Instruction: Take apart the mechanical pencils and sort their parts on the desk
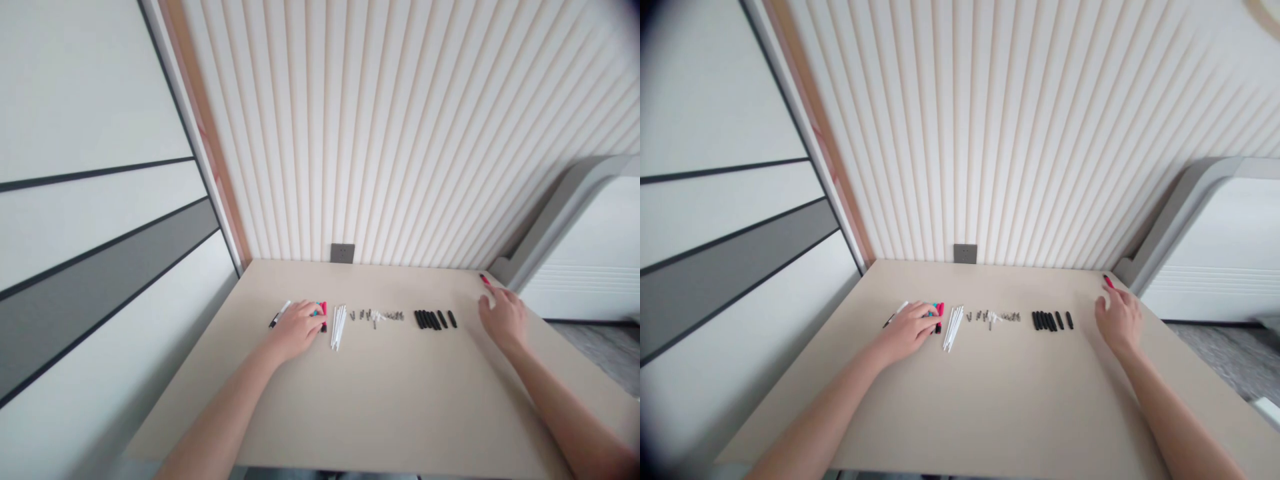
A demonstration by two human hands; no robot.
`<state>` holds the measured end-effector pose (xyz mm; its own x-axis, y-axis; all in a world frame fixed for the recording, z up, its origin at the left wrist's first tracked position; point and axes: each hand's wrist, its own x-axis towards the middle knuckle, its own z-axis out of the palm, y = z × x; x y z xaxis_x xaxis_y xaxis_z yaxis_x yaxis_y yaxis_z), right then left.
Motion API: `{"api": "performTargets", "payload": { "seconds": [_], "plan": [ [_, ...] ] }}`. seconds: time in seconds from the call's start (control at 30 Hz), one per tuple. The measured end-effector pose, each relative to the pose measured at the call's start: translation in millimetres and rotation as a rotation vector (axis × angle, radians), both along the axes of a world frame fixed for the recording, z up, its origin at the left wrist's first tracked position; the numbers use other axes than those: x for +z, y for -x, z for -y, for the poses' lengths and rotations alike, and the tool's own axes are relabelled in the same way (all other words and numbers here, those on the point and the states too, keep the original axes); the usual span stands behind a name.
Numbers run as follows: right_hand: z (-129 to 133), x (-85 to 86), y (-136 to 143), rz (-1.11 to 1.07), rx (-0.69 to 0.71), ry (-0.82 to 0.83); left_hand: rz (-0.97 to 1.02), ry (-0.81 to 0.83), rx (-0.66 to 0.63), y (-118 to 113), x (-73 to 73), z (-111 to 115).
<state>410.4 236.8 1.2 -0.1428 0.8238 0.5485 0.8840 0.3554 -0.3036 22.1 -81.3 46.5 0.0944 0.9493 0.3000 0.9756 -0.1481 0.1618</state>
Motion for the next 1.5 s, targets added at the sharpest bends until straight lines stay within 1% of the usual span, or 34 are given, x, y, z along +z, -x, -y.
{"api": "performTargets", "payload": {
  "seconds": [0.03, 0.07, 0.13, 0.17, 0.2, 0.23, 0.27, 0.33, 0.43, 0.53, 0.7, 0.8, 0.97, 1.1, 1.23, 1.3, 1.37, 1.43, 1.5],
  "plan": [
    [21.3, 7.3, 15.3, -0.042, 0.102, -0.083, -0.003, -0.001, -0.010, -2.7, -0.8, -0.2],
    [44.8, 14.4, 32.2, -0.056, 0.245, -0.128, -0.008, 0.001, -0.023, -4.8, -1.7, -0.4],
    [94.8, 26.9, 68.7, 0.007, 0.560, -0.127, -0.017, 0.007, -0.045, -7.1, -4.2, -0.7],
    [118.9, 31.7, 87.3, 0.091, 0.703, -0.105, -0.020, 0.008, -0.052, -7.3, -5.7, -0.8],
    [140.8, 35.2, 105.4, 0.176, 0.812, -0.087, -0.022, 0.010, -0.059, -6.9, -7.5, -1.0],
    [159.4, 37.3, 122.6, 0.233, 0.871, -0.083, -0.019, 0.010, -0.065, -6.2, -9.3, -1.2],
    [174.2, 38.2, 138.7, 0.269, 0.896, -0.086, -0.013, 0.009, -0.073, -5.3, -11.1, -1.5],
    [191.5, 36.8, 166.2, 0.319, 0.901, -0.076, 0.010, 0.000, -0.091, -3.0, -14.4, -2.5],
    [196.4, 29.6, 192.5, 0.346, 0.896, -0.061, 0.038, -0.003, -0.106, -0.4, -17.3, -5.0],
    [195.2, 20.7, 199.8, 0.325, 0.919, -0.041, 0.044, 0.015, -0.126, 0.6, -18.2, -7.5],
    [200.6, 11.9, 188.1, 0.304, 1.015, 0.000, 0.052, 0.022, -0.132, -1.4, -19.2, -8.6],
    [203.0, 12.6, 182.6, 0.275, 1.051, 0.026, 0.040, 0.022, -0.129, -3.5, -18.0, -7.9],
    [205.2, 16.1, 181.7, 0.265, 1.070, 0.040, 0.008, 0.006, -0.124, -7.2, -12.9, -6.4],
    [203.9, 15.9, 180.6, 0.223, 1.041, 0.049, -0.007, -0.020, -0.125, -9.3, -9.5, -7.2],
    [192.6, 13.5, 175.9, 0.121, 0.928, 0.058, 0.034, -0.122, -0.107, -9.1, -6.7, -9.1],
    [185.5, 11.9, 173.2, 0.049, 0.881, 0.061, 0.133, -0.196, -0.083, -9.2, -5.5, -8.8],
    [180.9, 10.8, 171.5, -0.027, 0.862, 0.068, 0.310, -0.260, -0.047, -11.6, -4.8, -7.7],
    [180.5, 11.0, 171.5, -0.093, 0.877, 0.088, 0.550, -0.284, 0.000, -17.8, -4.9, -6.7],
    [184.6, 12.6, 173.2, -0.152, 0.924, 0.119, 0.828, -0.249, 0.027, -27.3, -5.9, -7.2]
  ]
}}
